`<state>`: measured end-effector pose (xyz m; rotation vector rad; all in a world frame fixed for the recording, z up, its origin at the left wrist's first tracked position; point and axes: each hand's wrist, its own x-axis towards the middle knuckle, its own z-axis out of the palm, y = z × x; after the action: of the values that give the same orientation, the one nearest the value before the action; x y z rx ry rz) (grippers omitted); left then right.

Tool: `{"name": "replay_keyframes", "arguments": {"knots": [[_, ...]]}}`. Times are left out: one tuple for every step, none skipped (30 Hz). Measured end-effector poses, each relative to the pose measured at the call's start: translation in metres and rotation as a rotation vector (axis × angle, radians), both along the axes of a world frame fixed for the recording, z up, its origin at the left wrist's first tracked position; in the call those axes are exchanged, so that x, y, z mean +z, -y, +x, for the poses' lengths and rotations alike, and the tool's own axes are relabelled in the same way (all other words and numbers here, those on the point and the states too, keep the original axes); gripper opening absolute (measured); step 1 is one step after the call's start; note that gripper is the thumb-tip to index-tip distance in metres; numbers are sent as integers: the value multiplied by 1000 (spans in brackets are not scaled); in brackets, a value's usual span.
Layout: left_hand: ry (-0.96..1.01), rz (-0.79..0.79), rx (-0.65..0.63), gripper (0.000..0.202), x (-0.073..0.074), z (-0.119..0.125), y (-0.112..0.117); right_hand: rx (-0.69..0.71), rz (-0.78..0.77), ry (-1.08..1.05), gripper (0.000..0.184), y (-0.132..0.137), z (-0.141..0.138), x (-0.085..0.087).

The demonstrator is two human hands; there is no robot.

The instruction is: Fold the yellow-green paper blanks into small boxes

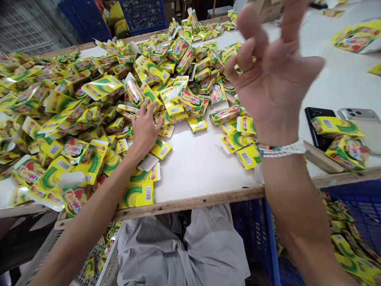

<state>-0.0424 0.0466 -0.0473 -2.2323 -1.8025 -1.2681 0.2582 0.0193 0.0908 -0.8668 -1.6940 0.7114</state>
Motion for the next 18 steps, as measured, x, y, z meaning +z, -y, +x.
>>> {"name": "replay_keyframes", "arguments": {"knots": [[-2, 7, -14, 43, 0, -2, -2, -61, 19, -87, 41, -4, -4, -3], [-7, 8, -26, 45, 1, -5, -4, -76, -19, -149, 45, -8, -8, -7], [-13, 5, -37, 48, 3, -8, -7, -75, -76, -153, 47, -12, -13, -10], [-13, 2, -50, 52, 4, -11, -10, -63, -127, -147, 47, -15, -18, -14], [-7, 0, -66, 55, 6, -15, -12, -45, -168, -147, 43, -18, -22, -17], [6, -1, -89, 58, 8, -18, -15, -18, -200, -162, 39, -21, -27, -21], [21, -2, -117, 59, 10, -21, -17, 21, -232, -191, 34, -22, -30, -24], [34, -3, -143, 59, 12, -23, -19, 65, -268, -223, 28, -23, -34, -27], [44, -6, -162, 57, 13, -24, -21, 110, -306, -250, 23, -22, -39, -31], [52, -9, -169, 54, 13, -25, -22, 153, -344, -265, 20, -21, -43, -35], [61, -10, -166, 49, 14, -25, -23, 185, -375, -259, 19, -21, -48, -39], [70, -7, -156, 44, 14, -25, -23, 198, -392, -230, 19, -20, -53, -43], [77, -3, -140, 40, 13, -24, -22, 188, -396, -184, 18, -20, -58, -48], [76, 0, -124, 36, 13, -23, -21, 160, -388, -128, 17, -20, -62, -53], [69, -1, -109, 34, 13, -21, -20, 114, -371, -70, 15, -21, -67, -59], [60, -4, -97, 33, 13, -19, -19, 55, -345, -13, 13, -23, -70, -64], [55, -7, -91, 33, 14, -17, -18, -4, -311, 44, 10, -25, -73, -70], [58, -6, -93, 34, 15, -15, -16, -54, -272, 99, 9, -26, -75, -75]]}}
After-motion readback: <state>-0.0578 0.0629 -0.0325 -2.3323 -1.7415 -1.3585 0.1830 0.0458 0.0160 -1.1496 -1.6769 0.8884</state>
